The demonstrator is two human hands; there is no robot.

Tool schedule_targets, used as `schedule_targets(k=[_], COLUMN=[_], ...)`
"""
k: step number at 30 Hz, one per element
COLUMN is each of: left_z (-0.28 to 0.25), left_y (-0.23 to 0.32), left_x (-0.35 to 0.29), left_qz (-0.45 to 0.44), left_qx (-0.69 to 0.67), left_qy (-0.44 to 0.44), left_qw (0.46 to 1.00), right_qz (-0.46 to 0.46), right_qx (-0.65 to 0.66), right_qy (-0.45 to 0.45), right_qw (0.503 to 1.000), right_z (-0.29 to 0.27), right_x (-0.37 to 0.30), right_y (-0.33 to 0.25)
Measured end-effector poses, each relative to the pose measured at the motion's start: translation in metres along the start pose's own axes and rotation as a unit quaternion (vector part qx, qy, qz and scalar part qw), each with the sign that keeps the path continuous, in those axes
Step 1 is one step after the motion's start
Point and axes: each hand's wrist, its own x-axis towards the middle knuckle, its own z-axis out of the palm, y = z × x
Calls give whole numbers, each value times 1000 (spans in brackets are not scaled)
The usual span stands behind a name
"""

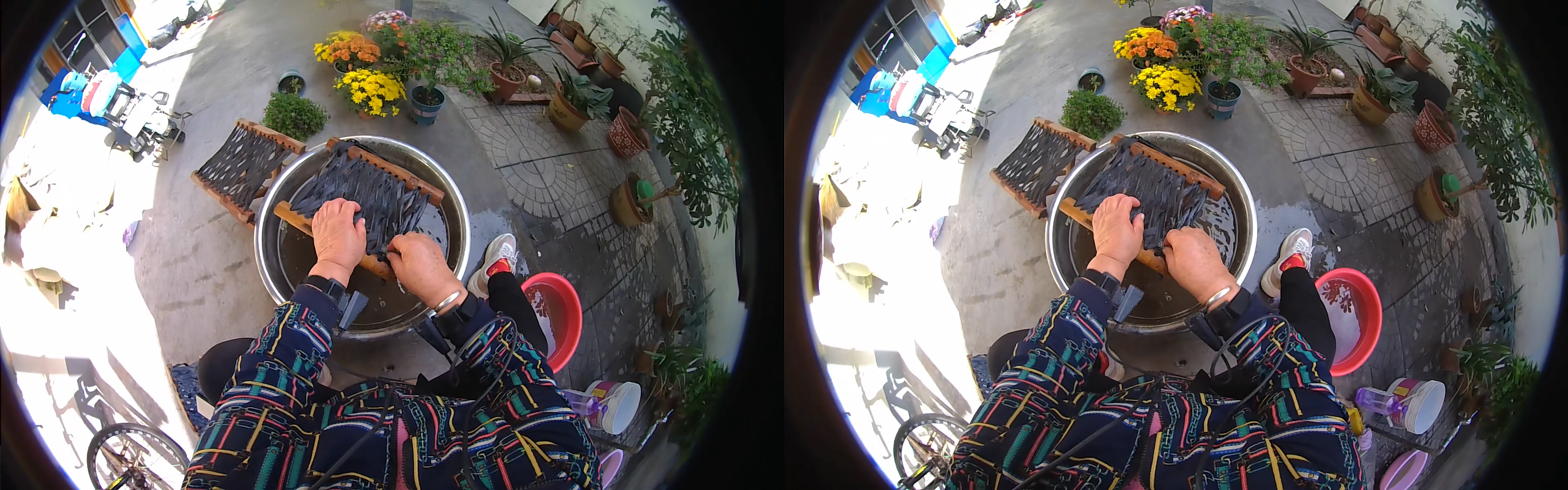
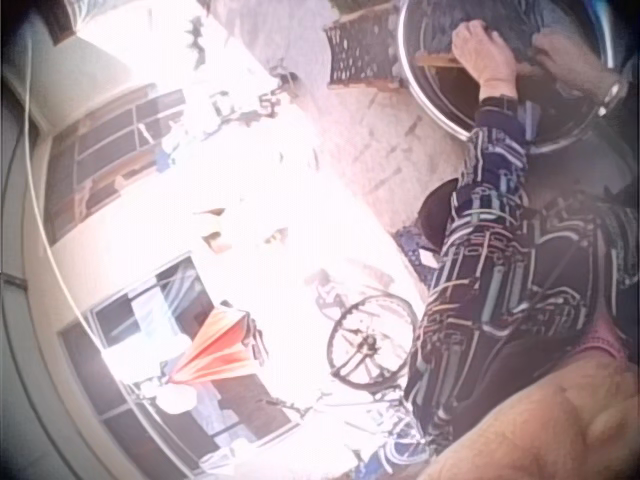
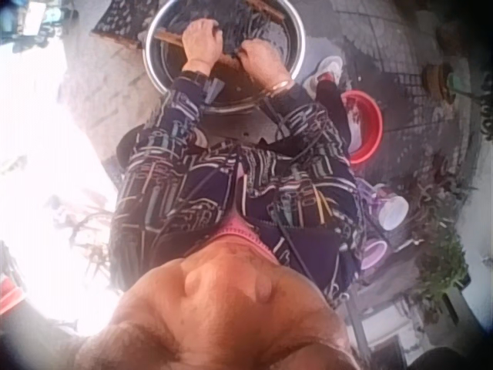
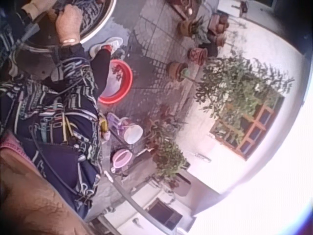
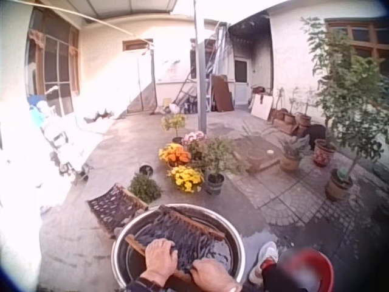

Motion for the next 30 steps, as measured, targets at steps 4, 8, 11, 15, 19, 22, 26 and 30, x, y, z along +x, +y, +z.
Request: schedule_targets(k=[4,8,11,15,19,22,26,30], left_z=[-2,-3,-2,0,2,2,3,0], left_y=[1,1,1,0,-1,-1,-1,1], left_x=[1,0,1,2,3,2,3,4], left_qz=[-8,17,13,23,5,1,-1,-1], left_qx=[-7,-9,-7,-6,-4,4,4,7], left_qy=[-20,19,17,26,3,-2,-11,-12], left_qw=[1000,1000,1000,999,1000,1000,1000,1000], right_qz=[-39,-47,15,-39,-79,21,-29,-62], right_qx=[-64,-67,-18,-47,-89,-29,-6,-68], right_qy=[162,114,-22,98,201,35,64,154], right_qw=[984,990,999,993,972,999,998,984], right_z=[-3,3,10,9,7,9,8,4], right_x=[21,19,3,9,17,5,2,13], right_y=[7,11,11,12,10,8,11,14])
